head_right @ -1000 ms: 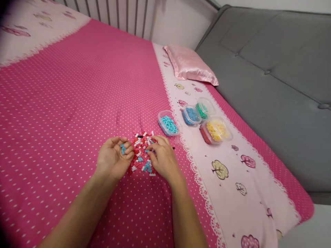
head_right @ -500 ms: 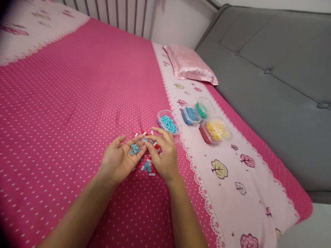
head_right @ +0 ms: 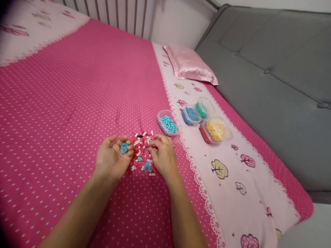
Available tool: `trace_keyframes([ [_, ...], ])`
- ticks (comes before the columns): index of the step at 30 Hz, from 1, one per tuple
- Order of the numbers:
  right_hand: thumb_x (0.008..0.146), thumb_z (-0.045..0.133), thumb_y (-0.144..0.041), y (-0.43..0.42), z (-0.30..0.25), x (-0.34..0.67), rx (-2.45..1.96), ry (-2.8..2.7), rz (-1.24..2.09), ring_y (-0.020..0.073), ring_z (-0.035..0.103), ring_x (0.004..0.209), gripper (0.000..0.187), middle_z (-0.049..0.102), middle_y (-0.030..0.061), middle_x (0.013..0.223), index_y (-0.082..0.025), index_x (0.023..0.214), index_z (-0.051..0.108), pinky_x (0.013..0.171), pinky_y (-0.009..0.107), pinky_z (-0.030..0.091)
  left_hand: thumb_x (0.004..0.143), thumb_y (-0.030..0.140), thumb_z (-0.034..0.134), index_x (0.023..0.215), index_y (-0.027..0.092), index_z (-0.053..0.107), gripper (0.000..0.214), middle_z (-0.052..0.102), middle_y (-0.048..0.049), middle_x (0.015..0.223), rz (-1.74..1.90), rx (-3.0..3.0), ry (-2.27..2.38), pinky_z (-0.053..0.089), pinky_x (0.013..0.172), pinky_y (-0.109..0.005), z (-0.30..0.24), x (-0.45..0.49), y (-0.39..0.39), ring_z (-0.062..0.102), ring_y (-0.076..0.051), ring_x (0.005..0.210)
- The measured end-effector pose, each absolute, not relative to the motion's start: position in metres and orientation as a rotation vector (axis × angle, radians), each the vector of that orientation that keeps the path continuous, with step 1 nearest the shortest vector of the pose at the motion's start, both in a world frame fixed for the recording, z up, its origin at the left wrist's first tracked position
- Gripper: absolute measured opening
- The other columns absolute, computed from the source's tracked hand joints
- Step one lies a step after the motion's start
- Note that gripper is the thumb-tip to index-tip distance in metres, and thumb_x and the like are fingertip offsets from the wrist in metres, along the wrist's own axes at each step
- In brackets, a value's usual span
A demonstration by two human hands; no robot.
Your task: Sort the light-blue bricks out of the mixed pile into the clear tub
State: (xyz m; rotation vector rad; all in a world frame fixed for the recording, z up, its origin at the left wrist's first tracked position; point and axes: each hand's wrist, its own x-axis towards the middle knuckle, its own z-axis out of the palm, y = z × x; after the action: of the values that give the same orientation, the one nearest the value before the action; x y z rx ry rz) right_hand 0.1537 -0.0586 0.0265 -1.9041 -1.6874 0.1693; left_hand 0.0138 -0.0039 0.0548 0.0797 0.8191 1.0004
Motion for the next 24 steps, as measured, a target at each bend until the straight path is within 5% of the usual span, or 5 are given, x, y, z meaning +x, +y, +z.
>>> trace_keyframes([
  [6, 0.079, 0.061, -0.024, -0.060, 0.023, 0.153, -2.053, -1.817, 0.189, 0.0277, 0.047, 0.117, 0.021, 0.057, 0.0139, 0.123, -0.017, 0.096, 0.072, 0.102, 0.045, 0.036, 0.084, 0.021, 0.033, 0.059, 0.016, 0.047, 0.030, 0.040, 0.0012, 0.048, 1.001, 0.080, 0.794, 0.024, 0.033, -0.017, 0.057, 0.012, -0.005, 0.034, -0.008, 0.038],
  [20, 0.073, 0.056, -0.014, -0.056, 0.015, 0.152, -1.905, -1.897, 0.183, 0.0261, 0.047, 0.117, 0.012, 0.057, 0.0109, 0.122, -0.019, 0.077, 0.066, 0.099, 0.044, 0.038, 0.084, 0.021, 0.033, 0.059, 0.016, 0.046, 0.028, 0.039, 0.0019, 0.047, 0.989, 0.096, 0.801, 0.025, 0.034, -0.017, 0.057, 0.013, -0.005, 0.033, -0.008, 0.038],
  [24, 0.074, 0.056, -0.017, -0.056, 0.015, 0.153, -1.900, -1.899, 0.176, 0.0259, 0.048, 0.115, 0.016, 0.058, 0.0115, 0.122, -0.018, 0.084, 0.069, 0.100, 0.044, 0.038, 0.083, 0.021, 0.034, 0.059, 0.016, 0.046, 0.028, 0.040, 0.0015, 0.048, 0.979, 0.089, 0.797, 0.026, 0.034, -0.017, 0.057, 0.013, -0.005, 0.034, -0.008, 0.039],
])
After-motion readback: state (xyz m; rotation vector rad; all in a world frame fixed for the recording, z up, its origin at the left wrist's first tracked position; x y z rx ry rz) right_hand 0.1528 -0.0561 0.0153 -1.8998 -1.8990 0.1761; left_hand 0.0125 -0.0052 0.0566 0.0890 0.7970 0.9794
